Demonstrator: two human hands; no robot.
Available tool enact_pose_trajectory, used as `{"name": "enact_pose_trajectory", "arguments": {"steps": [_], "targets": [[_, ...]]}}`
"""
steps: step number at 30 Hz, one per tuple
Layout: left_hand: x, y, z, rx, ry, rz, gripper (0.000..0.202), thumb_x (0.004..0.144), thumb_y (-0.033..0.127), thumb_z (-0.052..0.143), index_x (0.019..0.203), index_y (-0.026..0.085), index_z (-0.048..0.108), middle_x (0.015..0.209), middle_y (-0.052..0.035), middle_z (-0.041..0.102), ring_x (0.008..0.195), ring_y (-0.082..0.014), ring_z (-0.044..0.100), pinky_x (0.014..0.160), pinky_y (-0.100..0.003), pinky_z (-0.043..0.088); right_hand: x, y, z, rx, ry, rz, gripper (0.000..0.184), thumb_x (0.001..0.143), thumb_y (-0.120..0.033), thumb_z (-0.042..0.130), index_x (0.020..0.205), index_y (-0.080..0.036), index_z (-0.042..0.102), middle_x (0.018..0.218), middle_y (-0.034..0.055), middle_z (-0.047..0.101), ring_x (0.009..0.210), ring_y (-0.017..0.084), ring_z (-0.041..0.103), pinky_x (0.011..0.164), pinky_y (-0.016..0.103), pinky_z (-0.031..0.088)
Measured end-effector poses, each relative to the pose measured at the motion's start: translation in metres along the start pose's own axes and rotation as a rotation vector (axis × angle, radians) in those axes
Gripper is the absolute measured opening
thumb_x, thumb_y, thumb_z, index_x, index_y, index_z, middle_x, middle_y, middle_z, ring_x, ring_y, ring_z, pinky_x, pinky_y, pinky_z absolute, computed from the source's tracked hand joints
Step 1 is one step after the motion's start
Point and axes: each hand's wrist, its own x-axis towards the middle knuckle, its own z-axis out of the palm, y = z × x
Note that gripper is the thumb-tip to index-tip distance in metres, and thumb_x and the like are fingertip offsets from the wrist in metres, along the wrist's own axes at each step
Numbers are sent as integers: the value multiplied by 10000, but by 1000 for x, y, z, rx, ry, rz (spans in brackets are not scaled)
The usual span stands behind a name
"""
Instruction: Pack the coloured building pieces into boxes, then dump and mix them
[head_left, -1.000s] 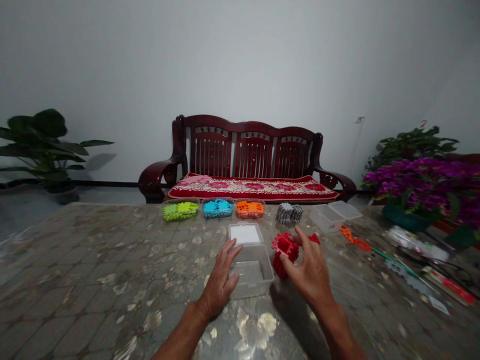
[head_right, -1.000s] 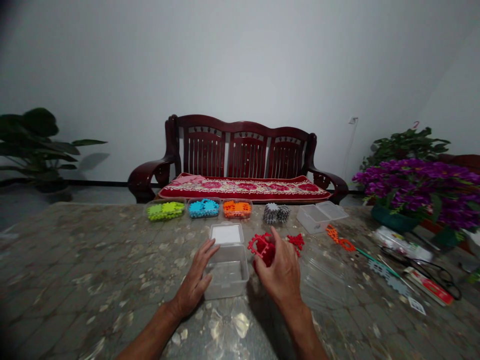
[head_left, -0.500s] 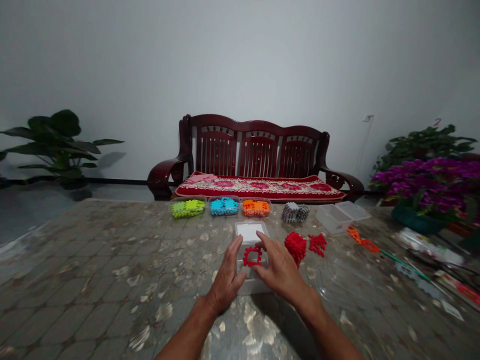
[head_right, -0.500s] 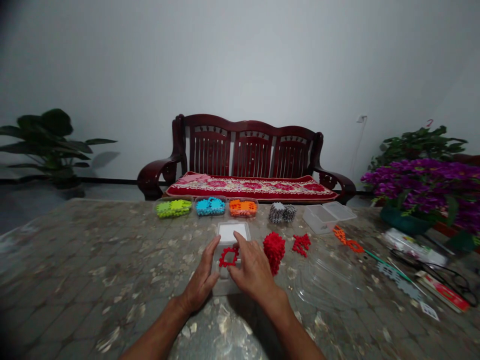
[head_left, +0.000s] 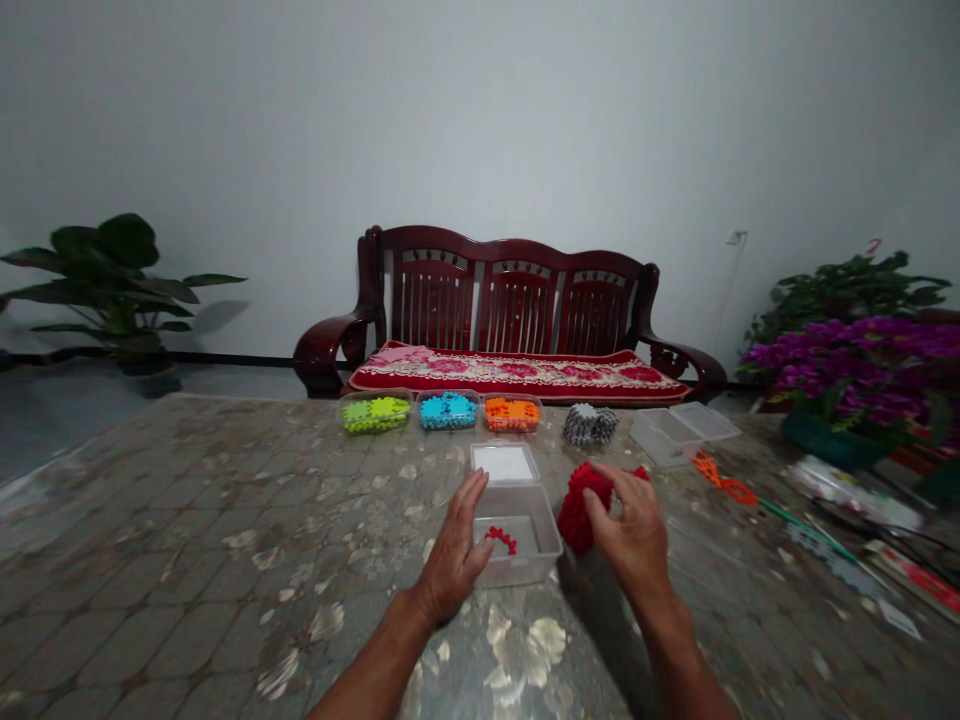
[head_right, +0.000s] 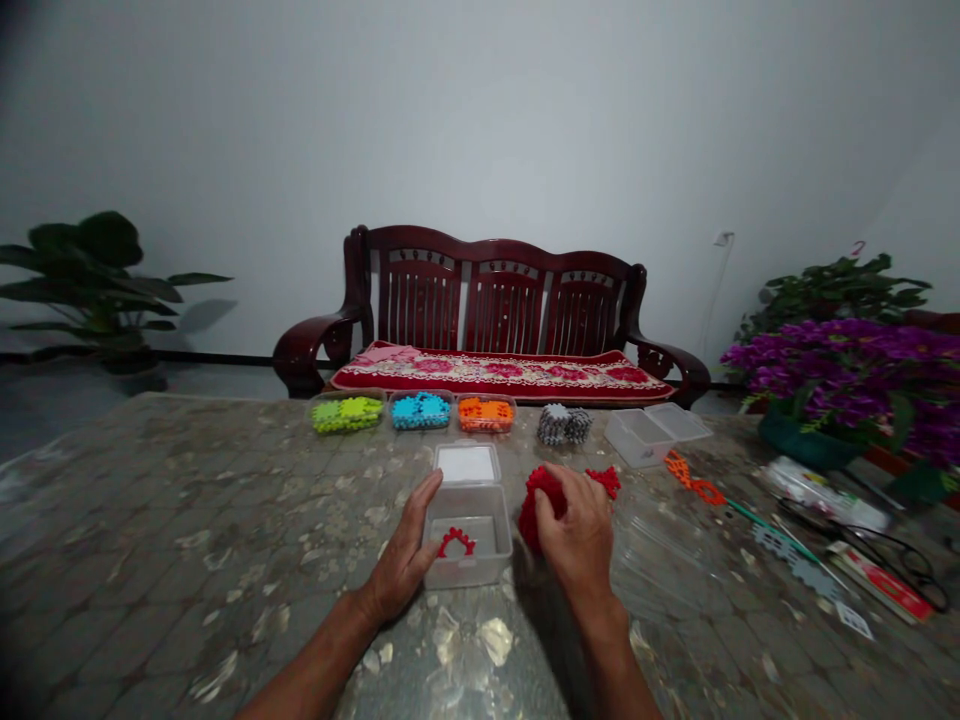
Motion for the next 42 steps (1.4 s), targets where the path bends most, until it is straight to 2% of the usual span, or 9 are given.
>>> {"name": "enact_pose_trajectory", "arguments": {"steps": [4,10,15,22,26,29,35,39,42], "targets": [[0,0,-1,3,5,-12,664,1034,416,426,1631,271,175,1687,-126,233,1555,-327,238,1262,-546,229,6,8,-9,-148,-14,-9,397,899,-420,556,1183,-190,711,1117,115,754,1047,298,612,988,459,438],[0,-1,0,7,24,10,648,1036,409,414,1630,296,180,1682,-114,250,1548,-326,255,1254,-547,243,14,5,-16,-310,-161,38,523,868,-443,599,1329,-196,627,1220,128,709,1138,327,587,982,462,425],[0,0,0,10,12,11,641,1042,432,412,1626,288,191,1678,-123,253,1550,-326,250,1258,-549,236,13,8,-14,-341,-248,91,556,851,-415,631,1367,-211,597,1162,115,723,1111,322,604,952,446,425],[1,0,0,23,19,8,633,1036,400,426,1621,275,219,1672,-133,267,1544,-325,263,1259,-552,238,9,11,-11,-314,-202,94,559,844,-399,620,1374,-224,582,1156,107,719,1113,316,594,944,443,427],[1,0,1,26,16,14,624,1041,401,416,1620,291,211,1672,-121,262,1547,-320,254,1259,-555,235,7,4,-14,-210,-158,56,546,853,-412,604,1363,-216,589,1148,110,721,1096,314,601,959,463,444],[1,1,0,21,16,19,618,1044,417,409,1618,292,218,1669,-121,268,1546,-321,255,1258,-556,235,4,-11,-15,-95,-214,-15,539,849,-376,622,1360,-206,595,1178,112,709,1104,303,601,987,468,452],[1,3,0,20,16,21,613,1047,423,413,1615,293,221,1664,-124,270,1548,-317,246,1256,-555,238,-5,-43,-5,50,-427,-164,570,792,-224,668,1359,-236,607,1188,90,712,1126,289,593,982,458,474],[1,1,1,30,18,24,609,1049,417,408,1614,298,213,1661,-123,275,1547,-313,249,1253,-564,237,-7,-44,4,86,-462,-230,601,774,-160,649,1368,-236,604,1238,85,712,1184,290,573,1032,487,453],[1,1,1,29,15,28,613,1048,418,401,1616,292,208,1663,-125,271,1546,-315,251,1253,-566,238,-7,-37,5,95,-415,-228,587,771,-128,610,1343,-258,624,1277,67,709,1234,289,555,1067,506,435]]}}
